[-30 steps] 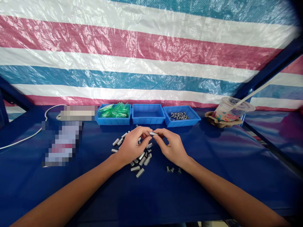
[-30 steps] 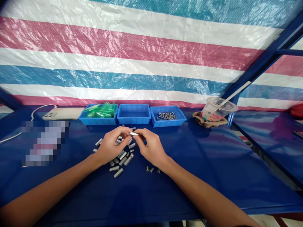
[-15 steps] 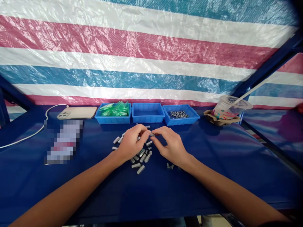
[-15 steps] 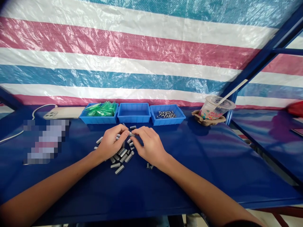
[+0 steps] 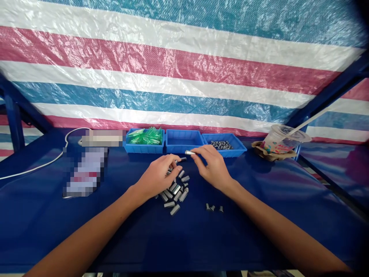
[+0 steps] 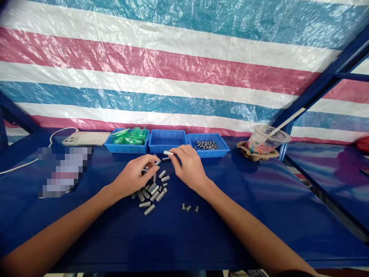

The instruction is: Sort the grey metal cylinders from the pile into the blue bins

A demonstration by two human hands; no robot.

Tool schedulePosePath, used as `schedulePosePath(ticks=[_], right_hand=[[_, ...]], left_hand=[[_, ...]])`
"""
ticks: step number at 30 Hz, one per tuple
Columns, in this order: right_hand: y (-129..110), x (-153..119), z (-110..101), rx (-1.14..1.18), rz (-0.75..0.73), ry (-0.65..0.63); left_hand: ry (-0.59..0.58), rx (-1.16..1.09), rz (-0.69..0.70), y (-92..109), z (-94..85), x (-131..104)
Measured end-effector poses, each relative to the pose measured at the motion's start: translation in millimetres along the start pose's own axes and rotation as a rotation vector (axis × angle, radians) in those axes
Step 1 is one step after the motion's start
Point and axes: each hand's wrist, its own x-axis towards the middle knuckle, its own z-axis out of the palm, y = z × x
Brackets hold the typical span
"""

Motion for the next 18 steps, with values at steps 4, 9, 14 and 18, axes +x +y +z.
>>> schedulePosePath(ticks=[4, 9, 14, 18], right_hand=[[20, 28, 9, -0.155, 0.066, 0.056], [21, 24, 11, -0.178, 0.073, -0.002], [18, -5, 21, 0.011, -0.096, -0.277], [21, -8, 33, 0.027, -0.068, -0.377]], left_hand=[[-0.008, 0.163, 0.006, -11, -2.8, -2], [-0.052, 0.280, 0.019, -16, 1.8, -3], [-0.080, 0.327, 0.021, -17, 5.8, -4], [-0.088, 0.325, 0.010, -17, 6.5, -3]])
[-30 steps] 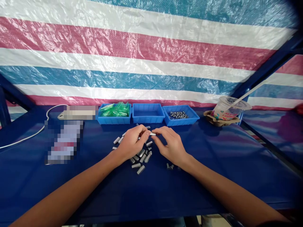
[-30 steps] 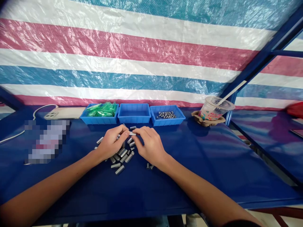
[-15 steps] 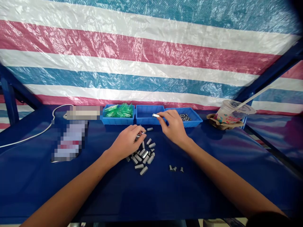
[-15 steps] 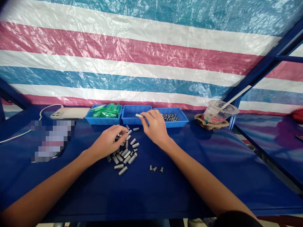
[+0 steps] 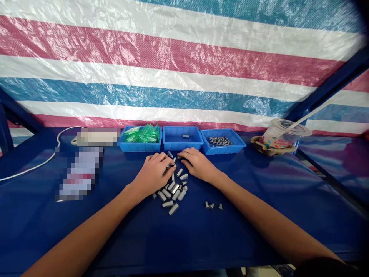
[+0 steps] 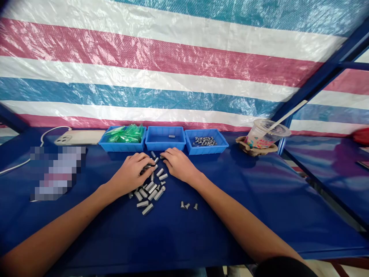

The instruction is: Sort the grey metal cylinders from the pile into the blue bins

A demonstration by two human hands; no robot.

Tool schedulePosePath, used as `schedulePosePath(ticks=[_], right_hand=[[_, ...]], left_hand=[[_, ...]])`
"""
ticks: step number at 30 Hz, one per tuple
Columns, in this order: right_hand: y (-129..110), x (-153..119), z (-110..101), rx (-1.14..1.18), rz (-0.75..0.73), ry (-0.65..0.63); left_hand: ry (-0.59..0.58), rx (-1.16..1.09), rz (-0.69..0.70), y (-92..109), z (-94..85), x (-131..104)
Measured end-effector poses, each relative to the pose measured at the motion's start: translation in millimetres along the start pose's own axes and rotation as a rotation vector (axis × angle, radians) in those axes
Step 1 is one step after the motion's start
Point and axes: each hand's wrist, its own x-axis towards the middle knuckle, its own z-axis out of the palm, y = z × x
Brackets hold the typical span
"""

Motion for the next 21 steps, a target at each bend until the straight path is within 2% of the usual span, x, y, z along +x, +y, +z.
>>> schedulePosePath(ticks=[5, 11, 14, 18, 21], right_hand=[[-15, -6, -4, 0.077, 0.063, 0.080], [-47, -9, -13, 0.529, 0.221, 0.171], [-56, -8, -12, 0.691, 0.273, 0.184], [-59, -7, -12, 0.780, 0.308, 0.174], [-58, -5, -14, 0.950, 0.464, 0.266]], left_hand=[[0.014, -0.025, -0.002, 0, -1.9, 0], [0.166, -0.216, 0.055, 7, -5.0, 0], [0.212, -0.406, -0.027, 12, -3.5, 0], [0.213, -0.628, -0.170, 18, -0.8, 0], [0.243, -0.669, -0.236, 19, 0.0, -1]])
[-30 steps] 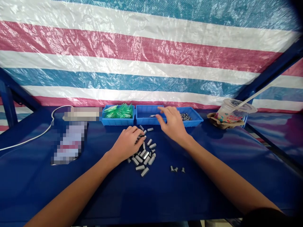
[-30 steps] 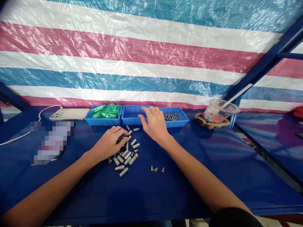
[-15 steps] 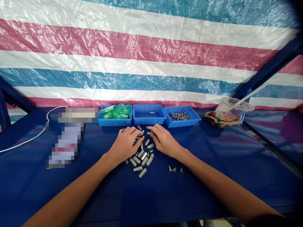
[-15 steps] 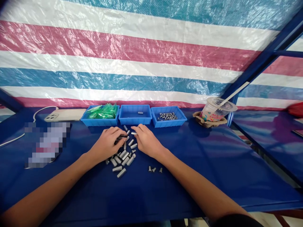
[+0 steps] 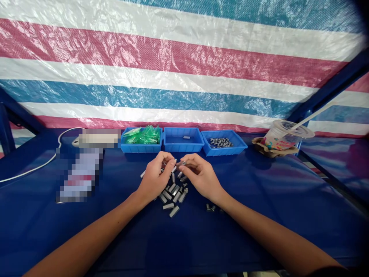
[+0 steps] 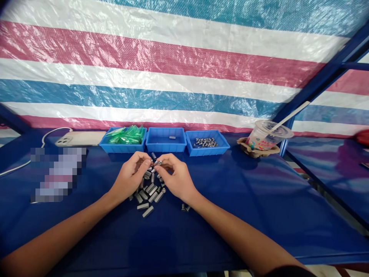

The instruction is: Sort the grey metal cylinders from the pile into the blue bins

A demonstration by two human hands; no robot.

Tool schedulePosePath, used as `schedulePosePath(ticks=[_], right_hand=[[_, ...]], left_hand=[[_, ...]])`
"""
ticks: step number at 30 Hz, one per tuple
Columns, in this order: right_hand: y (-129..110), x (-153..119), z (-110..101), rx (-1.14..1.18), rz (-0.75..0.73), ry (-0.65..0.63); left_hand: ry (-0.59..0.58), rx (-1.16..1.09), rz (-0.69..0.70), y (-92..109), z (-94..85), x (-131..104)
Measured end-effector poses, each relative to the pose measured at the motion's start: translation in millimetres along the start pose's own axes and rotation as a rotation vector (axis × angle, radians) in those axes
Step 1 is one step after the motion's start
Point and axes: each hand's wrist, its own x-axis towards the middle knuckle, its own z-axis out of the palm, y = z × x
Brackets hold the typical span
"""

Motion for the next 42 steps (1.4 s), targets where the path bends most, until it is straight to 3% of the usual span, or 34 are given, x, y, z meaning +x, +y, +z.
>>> schedulePosePath(ticks=[3, 7, 11, 15, 18, 21, 27, 29, 32, 34, 39, 42], right_hand=[[-1, 2, 0, 0.177, 0.137, 0.078], [-2, 1, 2, 0.143, 0.127, 0.048], [-1, -2, 0, -0.117, -0.034, 0.034], [-1, -4, -6, -0.488, -0.399, 0.029], [-2, -5, -9, -0.672, -0.560, -0.012], [-6, 5, -13, -0.754, -0.603, 0.042], [-14, 38, -34, -1.089, -0.540, 0.314], [-10, 33, -37, -1.115, -0.522, 0.222], [1, 14, -34, -0.947, -0.494, -0.104], [5, 2, -28, -0.857, -0.443, -0.246], [1, -4, -20, -0.886, -0.321, -0.422], [-2, -2, -22, -0.894, -0.240, -0.407]], left_hand=[[0.027, 0.100, 0.157, 0, -0.1, -2], [0.025, 0.240, 0.341, 1, -0.2, -3], [0.040, 0.203, 0.272, 4, -2.2, -2], [0.014, 0.151, 0.172, 9, -5.0, 1], [-0.030, 0.154, 0.124, 11, -6.4, 1], [-0.094, 0.179, 0.107, 10, -7.5, 1], [-0.165, 0.350, 0.186, 3, -5.5, 1], [-0.195, 0.412, 0.212, 2, -5.1, 1], [-0.244, 0.475, 0.214, 1, -6.4, 2], [-0.274, 0.509, 0.206, -1, -8.0, 2], [-0.294, 0.549, 0.203, -5, -10.0, 3], [-0.295, 0.538, 0.218, -7, -8.6, 3]])
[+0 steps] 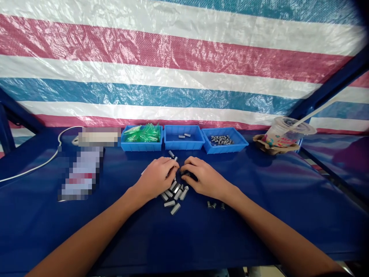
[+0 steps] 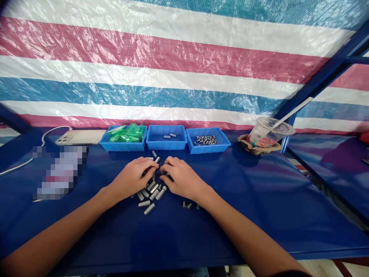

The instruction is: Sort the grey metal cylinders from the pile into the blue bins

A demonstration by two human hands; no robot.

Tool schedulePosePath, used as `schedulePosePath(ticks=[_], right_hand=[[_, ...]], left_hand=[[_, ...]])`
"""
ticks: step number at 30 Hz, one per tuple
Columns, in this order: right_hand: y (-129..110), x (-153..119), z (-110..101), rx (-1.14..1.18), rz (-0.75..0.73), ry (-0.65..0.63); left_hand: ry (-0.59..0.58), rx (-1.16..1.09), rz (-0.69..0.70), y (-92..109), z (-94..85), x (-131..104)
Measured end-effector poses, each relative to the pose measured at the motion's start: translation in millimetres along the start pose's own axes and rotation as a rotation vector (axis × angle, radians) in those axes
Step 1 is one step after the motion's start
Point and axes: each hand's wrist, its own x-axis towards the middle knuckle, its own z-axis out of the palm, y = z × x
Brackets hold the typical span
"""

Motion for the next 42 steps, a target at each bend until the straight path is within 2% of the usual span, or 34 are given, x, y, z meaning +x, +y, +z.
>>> schedulePosePath(ticks=[4, 12, 14, 17, 19, 22, 24, 26, 29, 32, 38, 42], right_hand=[[-1, -1, 3, 0.037, 0.108, 0.053], [4, 5, 25, 0.161, 0.288, 0.287], [3, 6, 26, 0.224, 0.282, 0.357], [-2, 5, 25, 0.392, 0.175, 0.447], [-8, 5, 24, 0.555, 0.117, 0.452], [-13, 6, 21, 0.795, 0.118, 0.435], [-14, 6, 19, 0.874, 0.131, 0.429], [-12, 6, 17, 0.835, 0.123, 0.433], [-11, 5, 14, 0.573, 0.050, 0.462], [-11, 3, 13, 0.373, -0.012, 0.494], [-13, 4, 11, 0.381, 0.128, 0.479], [-14, 2, 10, 0.287, 0.059, 0.487]], left_hand=[[0.003, -0.001, 0.010, 0, 2.8, 0], [-0.006, 0.016, 0.013, 4, 3.1, 1], [0.000, 0.012, 0.008, 5, 3.3, 1], [0.052, -0.022, 0.013, 6, 3.4, 0], [0.095, -0.052, 0.064, 5, 2.9, -1], [0.132, -0.096, 0.140, 4, 1.5, 0], [0.159, -0.146, 0.115, 3, 0.3, 1], [0.175, -0.204, 0.044, 4, -1.2, 3], [0.169, -0.242, -0.065, 6, -3.2, 4], [0.148, -0.256, -0.105, 8, -4.2, 4], [0.164, -0.339, -0.036, 11, -4.6, 2], [0.169, -0.321, -0.083, 11, -7.2, 3]])
